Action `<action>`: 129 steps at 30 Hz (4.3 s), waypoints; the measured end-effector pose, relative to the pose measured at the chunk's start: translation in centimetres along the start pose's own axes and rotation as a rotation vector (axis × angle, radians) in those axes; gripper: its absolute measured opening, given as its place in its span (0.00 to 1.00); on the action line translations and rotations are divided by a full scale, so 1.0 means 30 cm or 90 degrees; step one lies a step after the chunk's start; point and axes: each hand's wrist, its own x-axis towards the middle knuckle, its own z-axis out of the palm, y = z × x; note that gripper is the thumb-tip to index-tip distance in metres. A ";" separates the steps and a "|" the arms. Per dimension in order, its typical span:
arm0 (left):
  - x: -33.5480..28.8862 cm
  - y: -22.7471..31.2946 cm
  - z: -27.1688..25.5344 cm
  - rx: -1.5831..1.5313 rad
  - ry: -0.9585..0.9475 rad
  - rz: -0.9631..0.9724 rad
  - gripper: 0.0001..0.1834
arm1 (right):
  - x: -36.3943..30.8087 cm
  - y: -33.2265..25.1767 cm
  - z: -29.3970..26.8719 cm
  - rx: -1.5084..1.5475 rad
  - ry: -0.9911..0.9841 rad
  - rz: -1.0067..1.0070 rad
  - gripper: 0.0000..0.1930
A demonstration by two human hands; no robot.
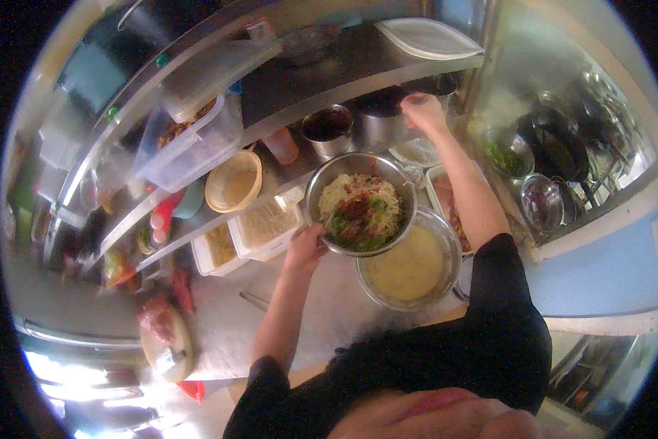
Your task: The person chops green onions on a cutting board and adds them to a bowl containing shredded ingredients. They then add sliced meat and a dark liquid, mix the contents with chopsticks, and transfer the mixture into a rectangular container.
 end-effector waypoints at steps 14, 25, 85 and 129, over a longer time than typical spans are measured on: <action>0.031 -0.008 0.044 -0.058 0.047 -0.014 0.09 | -0.008 -0.018 -0.025 0.154 0.011 0.029 0.10; 0.042 -0.025 0.008 -0.022 -0.017 0.022 0.08 | -0.033 -0.015 -0.013 0.117 0.046 0.042 0.11; 0.189 -0.005 0.217 -0.048 -0.101 -0.011 0.12 | -0.525 -0.238 -0.331 -0.172 -0.235 -0.097 0.08; 0.252 -0.087 0.763 -0.001 -0.008 0.022 0.06 | 0.375 0.192 -0.533 0.291 -0.048 0.062 0.12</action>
